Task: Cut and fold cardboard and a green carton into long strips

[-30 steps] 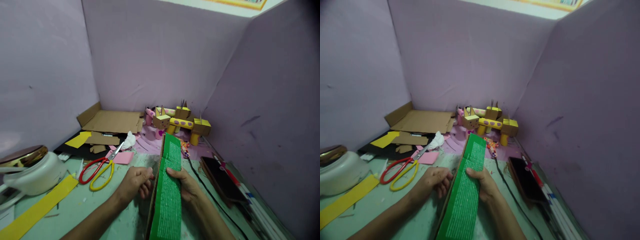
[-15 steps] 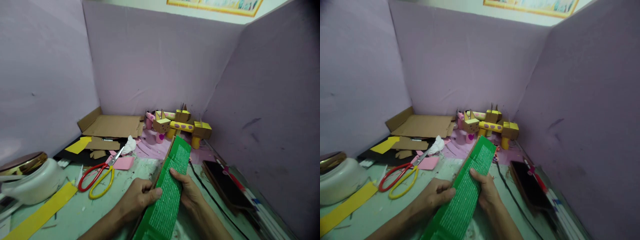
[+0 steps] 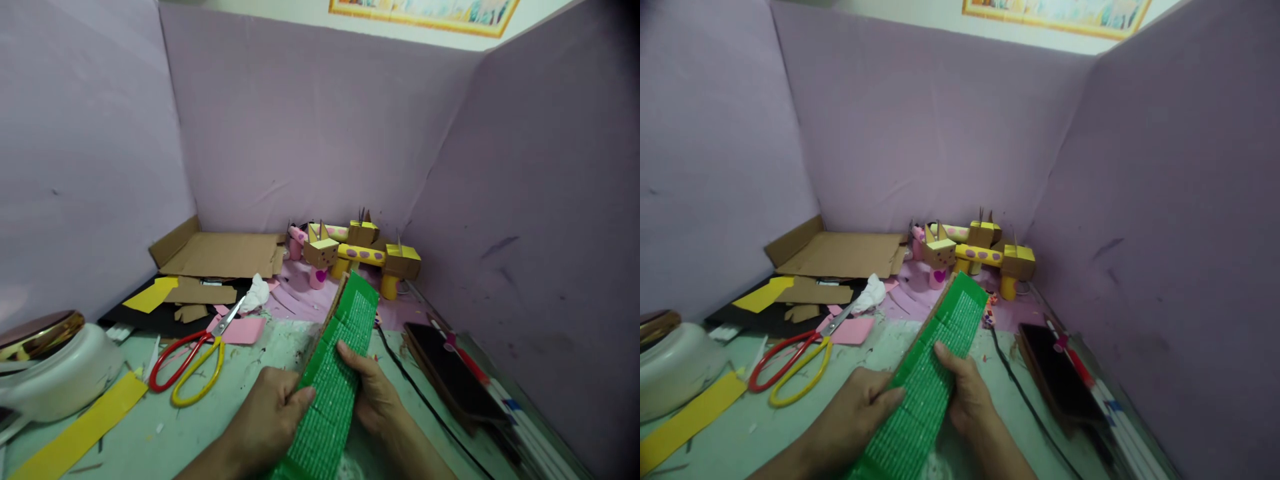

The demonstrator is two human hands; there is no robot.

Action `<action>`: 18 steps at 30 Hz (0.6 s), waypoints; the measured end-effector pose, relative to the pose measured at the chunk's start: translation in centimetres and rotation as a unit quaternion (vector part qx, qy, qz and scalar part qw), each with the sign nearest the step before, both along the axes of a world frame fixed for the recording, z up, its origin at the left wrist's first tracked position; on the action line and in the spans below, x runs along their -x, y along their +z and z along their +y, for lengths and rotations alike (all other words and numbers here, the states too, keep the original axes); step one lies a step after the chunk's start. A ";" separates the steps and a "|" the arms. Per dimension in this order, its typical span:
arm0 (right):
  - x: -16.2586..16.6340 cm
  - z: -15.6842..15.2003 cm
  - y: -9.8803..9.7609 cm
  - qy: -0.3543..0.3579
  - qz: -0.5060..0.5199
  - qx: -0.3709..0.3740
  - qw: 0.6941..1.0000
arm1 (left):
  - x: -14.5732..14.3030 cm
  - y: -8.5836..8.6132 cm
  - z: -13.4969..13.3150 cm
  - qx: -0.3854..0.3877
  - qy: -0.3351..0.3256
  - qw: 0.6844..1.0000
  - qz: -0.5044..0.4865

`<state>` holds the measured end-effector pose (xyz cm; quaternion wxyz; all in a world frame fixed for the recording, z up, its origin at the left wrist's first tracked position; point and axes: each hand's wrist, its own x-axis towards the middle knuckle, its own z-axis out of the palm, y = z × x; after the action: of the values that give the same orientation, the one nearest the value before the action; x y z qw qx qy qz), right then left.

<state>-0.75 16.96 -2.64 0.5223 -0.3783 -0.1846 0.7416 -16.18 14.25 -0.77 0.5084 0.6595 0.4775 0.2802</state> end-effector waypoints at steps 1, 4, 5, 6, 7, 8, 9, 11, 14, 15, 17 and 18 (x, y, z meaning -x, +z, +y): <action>0.1 0.0 0.0 0.008 0.002 0.000 1.000 | 0.1 0.2 0.0 -0.004 0.000 1.000 0.008; -0.7 0.7 0.2 -0.011 0.000 -0.025 1.000 | 0.6 0.5 0.3 -0.019 0.009 0.999 0.050; -1.3 1.0 0.4 -0.039 -0.003 -0.046 0.998 | 0.9 0.7 0.4 -0.024 0.007 0.998 0.066; -2.1 1.4 0.6 -0.075 -0.006 -0.070 0.995 | 1.2 0.9 0.5 -0.032 0.002 0.996 0.083; -3.1 1.8 0.9 -0.112 -0.010 -0.093 0.989 | 1.6 1.1 0.5 -0.045 -0.005 0.994 0.100; -4.0 2.1 1.2 -0.144 -0.013 -0.112 0.983 | 2.1 1.4 0.5 -0.064 -0.014 0.990 0.121; -5.0 2.3 1.5 -0.164 -0.015 -0.129 0.978 | 2.6 1.8 0.5 -0.090 -0.017 0.985 0.147; -6.5 2.5 2.2 -0.162 -0.015 -0.169 0.972 | 3.6 2.7 0.3 -0.161 -0.007 0.965 0.208; -7.3 2.2 3.0 -0.088 0.018 -0.238 0.967 | 4.7 3.9 0.5 -0.301 -0.003 0.917 0.261; -7.2 2.0 3.1 -0.057 0.039 -0.236 0.969 | 5.0 4.2 0.8 -0.359 -0.011 0.896 0.263; -6.7 1.7 3.1 -0.010 0.050 -0.205 0.977 | 5.3 4.7 1.9 -0.486 -0.021 0.837 0.252; -6.4 1.5 3.0 0.003 0.037 -0.189 0.981 | 5.4 4.8 2.6 -0.544 -0.022 0.802 0.245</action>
<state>5.67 18.47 0.37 0.5888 -0.2446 -0.3028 0.7084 -21.53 16.86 4.02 -0.0615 0.8849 0.3403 0.3120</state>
